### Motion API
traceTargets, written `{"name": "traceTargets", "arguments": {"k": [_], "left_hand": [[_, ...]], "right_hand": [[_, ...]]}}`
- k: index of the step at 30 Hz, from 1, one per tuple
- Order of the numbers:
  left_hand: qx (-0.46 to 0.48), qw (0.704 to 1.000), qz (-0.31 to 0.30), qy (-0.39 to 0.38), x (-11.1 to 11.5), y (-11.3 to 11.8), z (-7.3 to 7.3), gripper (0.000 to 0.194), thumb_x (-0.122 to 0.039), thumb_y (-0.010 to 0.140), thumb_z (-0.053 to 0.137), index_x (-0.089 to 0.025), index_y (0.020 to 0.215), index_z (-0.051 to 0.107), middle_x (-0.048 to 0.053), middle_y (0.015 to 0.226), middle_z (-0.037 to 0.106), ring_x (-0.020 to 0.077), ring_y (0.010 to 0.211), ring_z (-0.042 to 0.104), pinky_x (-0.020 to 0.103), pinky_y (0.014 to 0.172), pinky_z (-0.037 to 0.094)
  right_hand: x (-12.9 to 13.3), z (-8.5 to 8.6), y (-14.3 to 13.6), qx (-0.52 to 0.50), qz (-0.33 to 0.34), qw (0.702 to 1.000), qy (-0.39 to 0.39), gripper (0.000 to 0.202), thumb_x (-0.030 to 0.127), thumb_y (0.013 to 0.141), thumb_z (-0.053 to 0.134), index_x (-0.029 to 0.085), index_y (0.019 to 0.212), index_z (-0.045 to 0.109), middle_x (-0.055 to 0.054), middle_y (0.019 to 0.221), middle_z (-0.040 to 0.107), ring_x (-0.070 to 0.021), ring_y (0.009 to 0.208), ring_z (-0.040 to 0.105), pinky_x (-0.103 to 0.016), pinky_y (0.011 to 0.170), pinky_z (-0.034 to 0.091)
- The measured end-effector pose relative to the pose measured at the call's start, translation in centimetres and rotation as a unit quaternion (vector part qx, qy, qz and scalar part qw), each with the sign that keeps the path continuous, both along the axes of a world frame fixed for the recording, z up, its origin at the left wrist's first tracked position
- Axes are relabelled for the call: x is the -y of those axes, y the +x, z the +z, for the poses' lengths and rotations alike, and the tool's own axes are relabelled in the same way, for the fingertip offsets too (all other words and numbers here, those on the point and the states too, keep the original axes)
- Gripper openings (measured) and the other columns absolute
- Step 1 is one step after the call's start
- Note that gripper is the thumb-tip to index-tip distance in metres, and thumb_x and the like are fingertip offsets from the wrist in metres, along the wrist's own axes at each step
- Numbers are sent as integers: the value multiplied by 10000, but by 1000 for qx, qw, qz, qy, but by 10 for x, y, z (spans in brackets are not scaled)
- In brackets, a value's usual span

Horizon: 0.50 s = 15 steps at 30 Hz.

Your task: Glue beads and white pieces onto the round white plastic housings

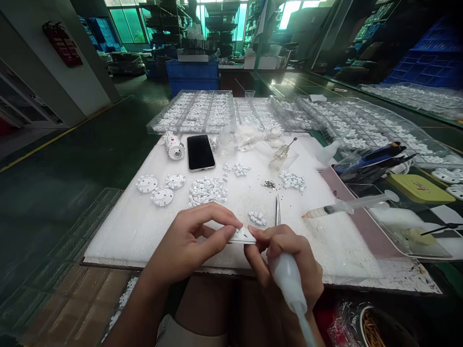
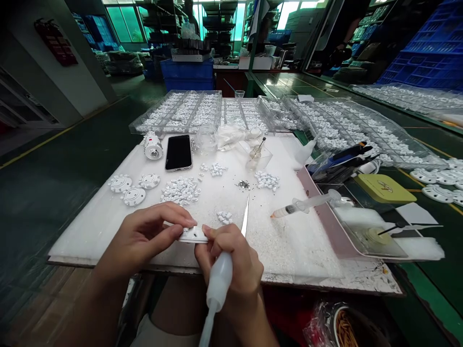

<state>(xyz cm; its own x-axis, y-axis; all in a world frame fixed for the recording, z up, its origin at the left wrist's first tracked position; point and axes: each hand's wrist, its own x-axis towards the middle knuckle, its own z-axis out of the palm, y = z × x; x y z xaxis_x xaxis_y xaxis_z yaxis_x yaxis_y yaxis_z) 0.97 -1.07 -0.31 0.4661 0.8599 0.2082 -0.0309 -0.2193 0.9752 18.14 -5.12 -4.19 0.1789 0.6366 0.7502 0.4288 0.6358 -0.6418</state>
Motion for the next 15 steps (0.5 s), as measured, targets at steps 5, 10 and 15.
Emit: {"name": "traceTargets", "arguments": {"k": [5, 10, 15], "left_hand": [[-31, 999, -25, -37, -4, -6, 4, 119, -243, 925, 676, -284, 1003, 757, 4, 1043, 727, 162, 1004, 678, 228, 838, 550], [-27, 996, -40, -73, -7, -11, 4, 121, -232, 888, 726, -298, 972, 783, -3, 1036, 759, 169, 1036, 695, 225, 869, 561], [2, 994, -40, -99, -7, -10, 4, 132, -212, 861, 755, -317, 928, 798, -19, 1003, 779, 174, 1037, 706, 226, 864, 582]], "right_hand": [[3, -1, 3, 64, -27, 997, 40, 307, -16, 778, 696, 212, 861, 508, 7, 788, 676, -125, 684, 701, -210, 561, 593], [3, -2, 4, 78, -21, 995, 50, 296, -4, 779, 694, 208, 873, 510, -32, 836, 701, -143, 652, 704, -229, 514, 581], [2, -2, 1, 55, -17, 997, 42, 296, 0, 794, 678, 214, 847, 481, 40, 665, 601, -120, 645, 699, -175, 538, 575]]}}
